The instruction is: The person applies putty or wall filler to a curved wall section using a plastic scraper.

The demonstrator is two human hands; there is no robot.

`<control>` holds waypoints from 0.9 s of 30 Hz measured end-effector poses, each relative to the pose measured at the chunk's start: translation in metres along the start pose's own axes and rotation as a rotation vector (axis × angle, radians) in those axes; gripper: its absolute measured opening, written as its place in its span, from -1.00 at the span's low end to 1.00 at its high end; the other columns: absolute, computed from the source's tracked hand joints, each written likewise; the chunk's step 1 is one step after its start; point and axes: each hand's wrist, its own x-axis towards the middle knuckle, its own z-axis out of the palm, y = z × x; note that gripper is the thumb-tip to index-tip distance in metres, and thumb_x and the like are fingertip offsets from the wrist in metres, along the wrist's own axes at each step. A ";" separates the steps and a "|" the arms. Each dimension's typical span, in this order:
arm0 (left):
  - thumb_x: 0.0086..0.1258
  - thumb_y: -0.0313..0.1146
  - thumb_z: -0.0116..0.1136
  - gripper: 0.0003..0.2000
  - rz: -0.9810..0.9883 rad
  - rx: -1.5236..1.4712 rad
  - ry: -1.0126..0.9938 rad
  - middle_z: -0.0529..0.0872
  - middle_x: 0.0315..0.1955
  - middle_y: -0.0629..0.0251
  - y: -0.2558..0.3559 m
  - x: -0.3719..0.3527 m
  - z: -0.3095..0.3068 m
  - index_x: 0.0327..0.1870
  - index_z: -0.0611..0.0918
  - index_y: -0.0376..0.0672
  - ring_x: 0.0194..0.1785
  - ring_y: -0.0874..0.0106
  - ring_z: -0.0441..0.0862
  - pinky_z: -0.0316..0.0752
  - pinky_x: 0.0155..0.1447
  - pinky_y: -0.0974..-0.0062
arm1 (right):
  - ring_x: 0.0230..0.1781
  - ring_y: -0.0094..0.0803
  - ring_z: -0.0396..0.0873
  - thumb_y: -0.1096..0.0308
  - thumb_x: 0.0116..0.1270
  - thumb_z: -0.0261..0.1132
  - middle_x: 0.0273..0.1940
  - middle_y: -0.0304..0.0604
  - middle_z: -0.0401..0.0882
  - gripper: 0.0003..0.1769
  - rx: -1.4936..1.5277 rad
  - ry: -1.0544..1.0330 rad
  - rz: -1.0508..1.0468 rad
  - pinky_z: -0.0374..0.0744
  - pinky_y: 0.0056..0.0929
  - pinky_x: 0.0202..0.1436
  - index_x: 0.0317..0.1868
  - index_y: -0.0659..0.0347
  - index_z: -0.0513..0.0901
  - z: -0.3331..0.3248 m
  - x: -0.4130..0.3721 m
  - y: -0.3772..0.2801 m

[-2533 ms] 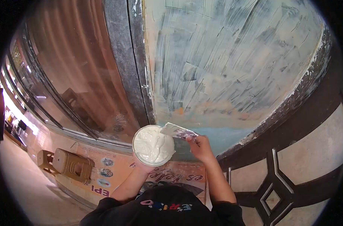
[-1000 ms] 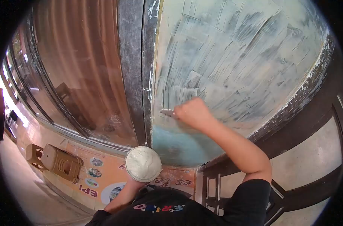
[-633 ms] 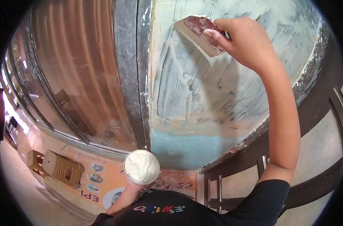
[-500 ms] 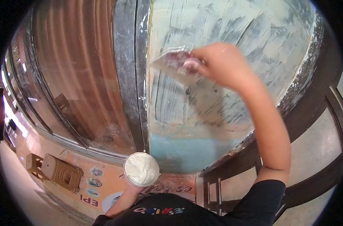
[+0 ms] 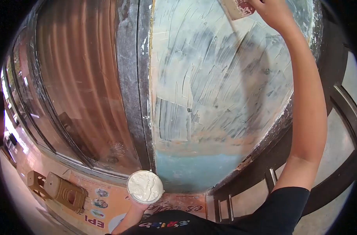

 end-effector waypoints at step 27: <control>0.44 0.27 -0.16 -0.30 -0.180 -0.076 -0.131 0.38 0.47 0.11 -0.045 0.022 0.027 0.47 0.40 0.01 0.51 -0.07 0.31 0.13 0.52 -0.35 | -0.21 -0.09 0.69 -0.05 0.46 0.28 -0.18 -0.03 0.76 -0.57 0.203 -0.172 0.094 0.59 -0.20 -0.07 -0.04 0.15 0.75 0.028 -0.111 0.027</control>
